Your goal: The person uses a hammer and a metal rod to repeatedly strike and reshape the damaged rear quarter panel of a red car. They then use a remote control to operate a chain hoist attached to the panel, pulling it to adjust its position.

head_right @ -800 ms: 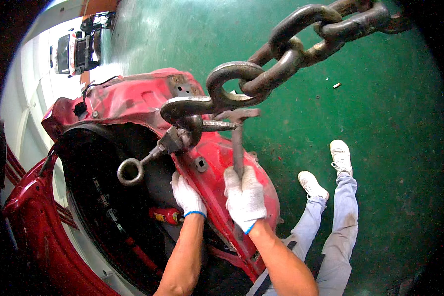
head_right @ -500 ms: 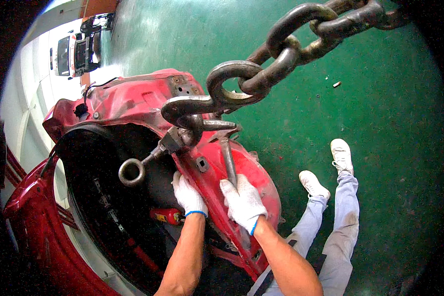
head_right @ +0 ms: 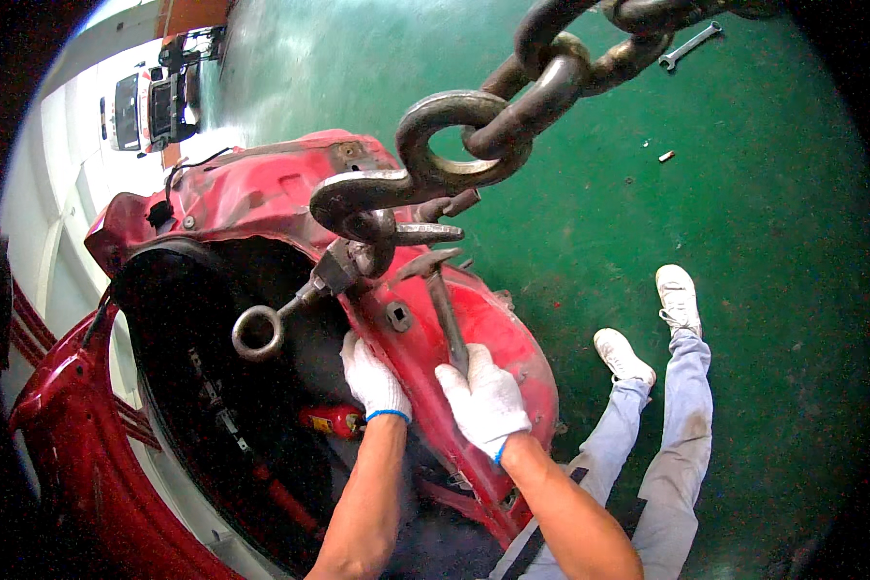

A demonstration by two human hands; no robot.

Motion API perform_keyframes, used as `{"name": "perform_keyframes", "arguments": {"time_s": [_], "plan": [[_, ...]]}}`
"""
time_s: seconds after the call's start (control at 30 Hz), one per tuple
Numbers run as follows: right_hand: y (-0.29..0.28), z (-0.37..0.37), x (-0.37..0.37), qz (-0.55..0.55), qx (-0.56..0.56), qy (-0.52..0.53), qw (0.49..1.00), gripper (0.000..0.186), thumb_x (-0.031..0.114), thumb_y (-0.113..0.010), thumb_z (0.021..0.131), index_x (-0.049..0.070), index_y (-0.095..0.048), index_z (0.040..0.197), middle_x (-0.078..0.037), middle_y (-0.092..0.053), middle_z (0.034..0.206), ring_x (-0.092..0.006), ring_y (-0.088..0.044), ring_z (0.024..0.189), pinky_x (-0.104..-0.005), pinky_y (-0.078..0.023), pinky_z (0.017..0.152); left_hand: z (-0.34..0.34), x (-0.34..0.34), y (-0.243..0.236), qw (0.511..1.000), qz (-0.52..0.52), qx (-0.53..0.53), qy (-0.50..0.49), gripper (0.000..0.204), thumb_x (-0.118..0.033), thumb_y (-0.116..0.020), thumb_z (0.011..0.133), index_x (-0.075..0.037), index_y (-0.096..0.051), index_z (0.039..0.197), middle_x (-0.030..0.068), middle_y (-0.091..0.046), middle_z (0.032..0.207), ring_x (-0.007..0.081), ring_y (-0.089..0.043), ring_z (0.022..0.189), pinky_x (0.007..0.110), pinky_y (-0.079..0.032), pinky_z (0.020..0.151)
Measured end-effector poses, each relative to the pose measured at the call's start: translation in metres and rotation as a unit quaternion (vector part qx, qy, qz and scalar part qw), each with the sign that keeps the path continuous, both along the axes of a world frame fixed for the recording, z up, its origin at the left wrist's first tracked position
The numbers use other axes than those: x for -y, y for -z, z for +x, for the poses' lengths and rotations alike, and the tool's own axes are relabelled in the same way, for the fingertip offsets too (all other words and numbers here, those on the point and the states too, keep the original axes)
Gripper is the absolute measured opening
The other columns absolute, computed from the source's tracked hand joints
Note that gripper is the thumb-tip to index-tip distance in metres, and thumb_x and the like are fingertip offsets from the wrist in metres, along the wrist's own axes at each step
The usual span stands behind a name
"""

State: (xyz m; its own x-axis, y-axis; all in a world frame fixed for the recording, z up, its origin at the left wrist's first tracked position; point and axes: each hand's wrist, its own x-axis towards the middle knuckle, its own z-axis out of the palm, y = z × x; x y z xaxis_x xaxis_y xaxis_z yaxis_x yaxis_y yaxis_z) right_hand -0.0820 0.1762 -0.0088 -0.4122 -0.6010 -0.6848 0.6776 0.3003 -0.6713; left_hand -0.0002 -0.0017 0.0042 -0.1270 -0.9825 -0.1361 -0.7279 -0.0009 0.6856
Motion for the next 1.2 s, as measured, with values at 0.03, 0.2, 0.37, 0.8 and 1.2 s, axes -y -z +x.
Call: {"name": "perform_keyframes", "arguments": {"time_s": [0.03,0.2,0.37,0.8,1.2], "plan": [[-0.003,0.001,0.002,0.012,-0.018,-0.033,0.999,0.043,0.043,-0.061,0.098,0.005,-0.056,0.118,-0.03,-0.069,0.091,-0.053,-0.066,0.09,-0.0591,-0.051,0.078,0.001,0.0,0.0,1.0,0.004,0.0,0.003,0.043,-0.022,-0.046,0.104,0.003,-0.056,0.137,0.0129,-0.062,0.127,0.0224,-0.058,0.112,0.034,-0.045,0.101],[-0.007,-0.013,-0.005,0.022,-0.099,-0.005,0.995,0.045,0.044,-0.06,0.098,0.005,-0.056,0.12,-0.031,-0.069,0.093,-0.053,-0.067,0.088,-0.0593,-0.051,0.078,-0.003,-0.004,-0.008,0.998,-0.004,0.058,0.006,0.044,-0.021,-0.045,0.105,0.003,-0.054,0.14,0.0151,-0.061,0.131,0.0246,-0.058,0.116,0.035,-0.044,0.103],[-0.021,-0.01,0.005,-0.015,0.133,0.265,0.955,0.015,0.017,-0.059,0.102,0.007,-0.055,0.111,-0.001,-0.057,0.071,-0.0095,-0.054,0.051,-0.0286,-0.045,0.046,0.015,0.006,0.007,0.998,-0.045,0.049,0.02,0.044,-0.02,-0.044,0.105,0.004,-0.054,0.141,0.0191,-0.058,0.14,0.0288,-0.055,0.126,0.036,-0.04,0.109],[-0.014,-0.002,0.005,0.01,-0.014,-0.093,0.996,0.042,0.043,-0.056,0.101,0.002,-0.058,0.112,-0.031,-0.07,0.097,-0.0498,-0.067,0.096,-0.0578,-0.052,0.084,0.005,-0.001,0.002,1.0,-0.001,-0.021,-0.017,0.044,-0.019,-0.044,0.105,0.005,-0.054,0.14,0.018,-0.059,0.138,0.0271,-0.055,0.126,0.036,-0.04,0.109],[-0.021,-0.012,0.012,0.015,0.021,0.025,0.999,0.047,0.044,-0.056,0.1,0.0,-0.056,0.115,-0.033,-0.069,0.094,-0.0514,-0.067,0.093,-0.0608,-0.051,0.082,0.007,0.002,0.004,1.0,-0.021,0.005,-0.004,0.044,-0.02,-0.044,0.105,0.005,-0.054,0.14,0.0153,-0.061,0.129,0.0241,-0.059,0.115,0.034,-0.044,0.103]]}}
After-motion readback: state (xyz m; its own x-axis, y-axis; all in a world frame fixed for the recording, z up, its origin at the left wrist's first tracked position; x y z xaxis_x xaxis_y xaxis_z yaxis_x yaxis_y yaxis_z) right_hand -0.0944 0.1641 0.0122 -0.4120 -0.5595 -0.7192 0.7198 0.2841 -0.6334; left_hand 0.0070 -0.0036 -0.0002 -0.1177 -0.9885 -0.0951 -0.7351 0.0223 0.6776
